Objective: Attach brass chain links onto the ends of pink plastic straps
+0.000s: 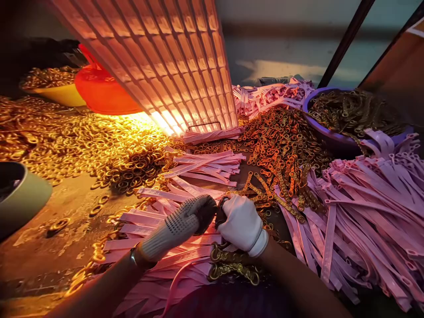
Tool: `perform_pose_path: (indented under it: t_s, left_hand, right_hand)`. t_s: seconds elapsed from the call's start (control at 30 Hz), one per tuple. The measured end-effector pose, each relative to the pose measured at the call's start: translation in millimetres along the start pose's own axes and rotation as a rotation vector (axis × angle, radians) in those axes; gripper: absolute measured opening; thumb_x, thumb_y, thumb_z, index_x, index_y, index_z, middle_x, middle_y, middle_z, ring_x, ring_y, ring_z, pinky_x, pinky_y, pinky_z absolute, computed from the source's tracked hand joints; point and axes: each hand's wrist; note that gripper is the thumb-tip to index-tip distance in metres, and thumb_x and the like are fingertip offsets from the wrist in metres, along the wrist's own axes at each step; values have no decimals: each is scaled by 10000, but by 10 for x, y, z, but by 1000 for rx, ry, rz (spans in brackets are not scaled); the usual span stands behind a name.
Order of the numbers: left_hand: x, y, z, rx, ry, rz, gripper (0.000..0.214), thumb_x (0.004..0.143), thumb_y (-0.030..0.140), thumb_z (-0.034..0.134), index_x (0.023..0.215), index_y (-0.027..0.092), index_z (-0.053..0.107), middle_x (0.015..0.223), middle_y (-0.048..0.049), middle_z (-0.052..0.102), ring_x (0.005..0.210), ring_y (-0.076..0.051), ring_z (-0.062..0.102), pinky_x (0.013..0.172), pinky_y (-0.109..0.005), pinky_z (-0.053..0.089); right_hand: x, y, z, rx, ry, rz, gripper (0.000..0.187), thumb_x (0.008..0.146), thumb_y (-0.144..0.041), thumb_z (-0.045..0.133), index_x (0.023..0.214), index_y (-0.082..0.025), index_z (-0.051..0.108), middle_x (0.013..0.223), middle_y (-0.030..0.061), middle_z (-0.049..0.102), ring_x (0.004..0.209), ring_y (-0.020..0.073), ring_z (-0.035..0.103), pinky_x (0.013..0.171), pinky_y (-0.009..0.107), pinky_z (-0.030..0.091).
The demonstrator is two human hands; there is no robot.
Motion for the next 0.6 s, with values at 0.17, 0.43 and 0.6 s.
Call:
perform_pose_path:
  t_s: [0.17,0.43,0.6]
  left_hand:
    - [20,65,-29,30,-31,54,119,838,210,435,723,200,466,596,39,486,495,-89,403,474,-219,353]
    - [34,173,-5,-225,-52,-101,240,869,330,512,682,195,449,556,51,441,472,-75,354,443,-211,295]
    - [19,153,78,-395,-20,-199,258,873,339,580,700,180,473,534,48,456,455,-64,367,427,-184,288]
  right_hand:
    - [-21,1,-32,-27,86,-56,87,595,-203,601,673,-185,565,914,106,619,794,231,517,657,334,366]
    - [-44,74,18,78,29,-63,82,704,-252,610,732,-175,606,869,102,616,771,221,540,658,326,400]
    - [-88,45,42,24,-32,-131,131,757,-250,617,807,-133,650,847,162,650,771,269,585,623,348,360]
Point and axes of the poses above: each hand's wrist, its own x-axis towards the middle knuckle, its own z-axis out of the palm, y = z × x
